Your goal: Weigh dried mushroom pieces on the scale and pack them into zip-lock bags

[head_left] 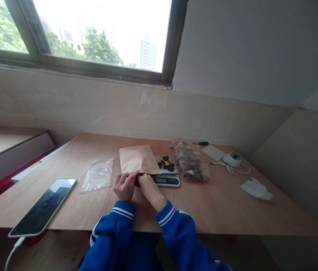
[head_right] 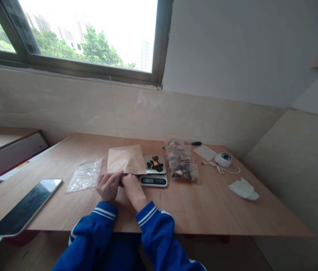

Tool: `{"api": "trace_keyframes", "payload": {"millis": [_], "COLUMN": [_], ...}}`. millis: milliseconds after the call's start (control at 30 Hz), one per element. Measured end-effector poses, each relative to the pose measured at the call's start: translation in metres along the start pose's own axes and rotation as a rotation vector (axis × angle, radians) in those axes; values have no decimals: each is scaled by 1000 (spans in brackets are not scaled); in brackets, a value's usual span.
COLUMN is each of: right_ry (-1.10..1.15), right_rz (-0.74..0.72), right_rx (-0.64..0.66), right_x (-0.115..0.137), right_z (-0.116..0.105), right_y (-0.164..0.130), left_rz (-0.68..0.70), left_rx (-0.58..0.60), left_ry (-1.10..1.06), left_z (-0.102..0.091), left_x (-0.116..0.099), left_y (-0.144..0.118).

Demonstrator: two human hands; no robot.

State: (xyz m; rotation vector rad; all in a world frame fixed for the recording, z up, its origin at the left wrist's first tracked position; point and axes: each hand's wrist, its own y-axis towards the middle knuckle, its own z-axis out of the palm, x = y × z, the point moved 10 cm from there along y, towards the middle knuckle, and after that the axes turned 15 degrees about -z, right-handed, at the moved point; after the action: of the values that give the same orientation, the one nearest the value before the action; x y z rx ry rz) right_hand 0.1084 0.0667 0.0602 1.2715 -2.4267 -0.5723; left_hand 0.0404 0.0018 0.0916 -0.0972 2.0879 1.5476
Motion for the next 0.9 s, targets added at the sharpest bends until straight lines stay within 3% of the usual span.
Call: {"api": "trace_keyframes", "payload": {"millis": [100,333,433,533,667,900], "right_ry": [-54,85,122,146,188,129], "right_rz": [-57,-218,-192,-35,85,34], "right_rx": [1,-203,-339,-474,-494,-205], "right_x": [8,22,10,-23,-69,-108], "right_z": [-13,-56,-80,-95,-86,-50], "right_y": [-14,-42,-57,-71,-78,-58], "left_rz": [-32,-87,-95,-84,-118,-83], "left_rx": [14,24,11,6,16,17], "left_ry": [11,25,39,52,47,90], "left_z": [3,7,8,9,11,11], "left_x": [4,12,16,16,19,12], "left_y": [1,3,3,2,3,3]}}
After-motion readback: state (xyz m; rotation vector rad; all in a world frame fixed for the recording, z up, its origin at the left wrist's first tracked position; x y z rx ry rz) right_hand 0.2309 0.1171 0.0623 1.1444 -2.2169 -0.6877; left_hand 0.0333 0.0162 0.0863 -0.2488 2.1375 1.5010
